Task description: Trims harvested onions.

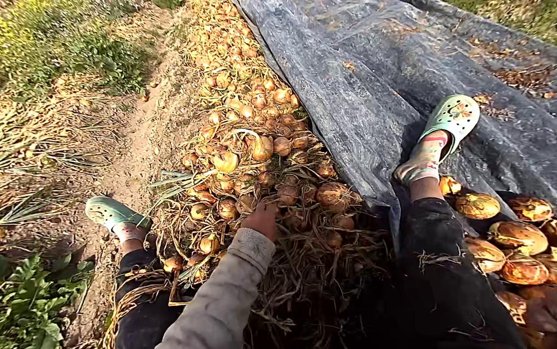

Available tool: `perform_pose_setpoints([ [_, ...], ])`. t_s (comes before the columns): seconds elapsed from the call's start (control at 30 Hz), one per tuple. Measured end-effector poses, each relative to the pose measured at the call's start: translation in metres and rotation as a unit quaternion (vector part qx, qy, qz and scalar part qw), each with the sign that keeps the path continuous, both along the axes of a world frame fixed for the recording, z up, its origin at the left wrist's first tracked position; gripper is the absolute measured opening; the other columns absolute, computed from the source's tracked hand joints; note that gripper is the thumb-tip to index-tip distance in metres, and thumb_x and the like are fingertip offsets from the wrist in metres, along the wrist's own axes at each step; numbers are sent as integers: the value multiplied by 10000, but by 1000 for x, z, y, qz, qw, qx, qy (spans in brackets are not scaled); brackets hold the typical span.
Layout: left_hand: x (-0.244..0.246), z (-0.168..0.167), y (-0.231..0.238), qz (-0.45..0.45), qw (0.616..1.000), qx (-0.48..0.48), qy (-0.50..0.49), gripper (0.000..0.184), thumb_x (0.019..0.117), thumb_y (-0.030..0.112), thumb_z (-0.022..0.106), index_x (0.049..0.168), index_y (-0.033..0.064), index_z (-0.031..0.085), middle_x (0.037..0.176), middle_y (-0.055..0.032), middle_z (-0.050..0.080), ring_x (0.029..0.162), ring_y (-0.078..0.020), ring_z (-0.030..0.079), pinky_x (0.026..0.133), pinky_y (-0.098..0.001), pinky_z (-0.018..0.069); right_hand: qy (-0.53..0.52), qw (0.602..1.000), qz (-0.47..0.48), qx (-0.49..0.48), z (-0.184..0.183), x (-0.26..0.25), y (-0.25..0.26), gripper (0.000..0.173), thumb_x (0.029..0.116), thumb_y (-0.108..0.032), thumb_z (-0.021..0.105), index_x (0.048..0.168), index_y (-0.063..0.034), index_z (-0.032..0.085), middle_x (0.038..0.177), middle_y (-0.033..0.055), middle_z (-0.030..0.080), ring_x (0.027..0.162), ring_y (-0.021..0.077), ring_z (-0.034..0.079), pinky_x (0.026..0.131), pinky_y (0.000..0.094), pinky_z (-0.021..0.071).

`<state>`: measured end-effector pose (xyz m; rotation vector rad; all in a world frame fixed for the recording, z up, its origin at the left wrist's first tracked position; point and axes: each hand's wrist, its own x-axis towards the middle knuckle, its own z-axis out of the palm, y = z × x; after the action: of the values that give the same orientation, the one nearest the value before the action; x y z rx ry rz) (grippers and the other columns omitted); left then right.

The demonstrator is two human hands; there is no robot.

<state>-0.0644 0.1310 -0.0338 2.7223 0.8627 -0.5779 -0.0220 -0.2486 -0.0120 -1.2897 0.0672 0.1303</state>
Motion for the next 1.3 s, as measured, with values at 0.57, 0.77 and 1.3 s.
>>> perform_pose_setpoints([
  [0.57, -58, 9, 24, 21, 998, -47, 20, 434, 1122, 288, 391, 1291, -46, 612, 1229, -273, 669, 1200, -417, 639, 1050, -566, 468, 246, 930, 271, -27, -78, -75, 104, 337, 1084, -318, 269, 1010, -87, 502, 573, -62, 506, 454, 58, 514, 474, 214, 488],
  [0.77, -69, -24, -72, -232, 864, -69, -441, 228, 906, 10, 611, 1080, -31, 753, 989, -159, 768, 944, -334, 751, 858, -461, 613, 263, 928, 263, 32, -96, -81, 110, 452, 875, -443, 630, 1094, -69, 501, 675, -47, 584, 516, 72, 567, 501, 240, 519],
  [1.3, 12, -1, -168, -384, 814, -235, -366, 155, 919, -36, 615, 1006, -16, 741, 961, -199, 747, 934, -382, 738, 755, -514, 605, -21, 996, -77, -43, -70, -37, 80, 182, 1016, -148, 400, 908, -156, 546, 534, -143, 554, 391, -11, 499, 382, 167, 452],
])
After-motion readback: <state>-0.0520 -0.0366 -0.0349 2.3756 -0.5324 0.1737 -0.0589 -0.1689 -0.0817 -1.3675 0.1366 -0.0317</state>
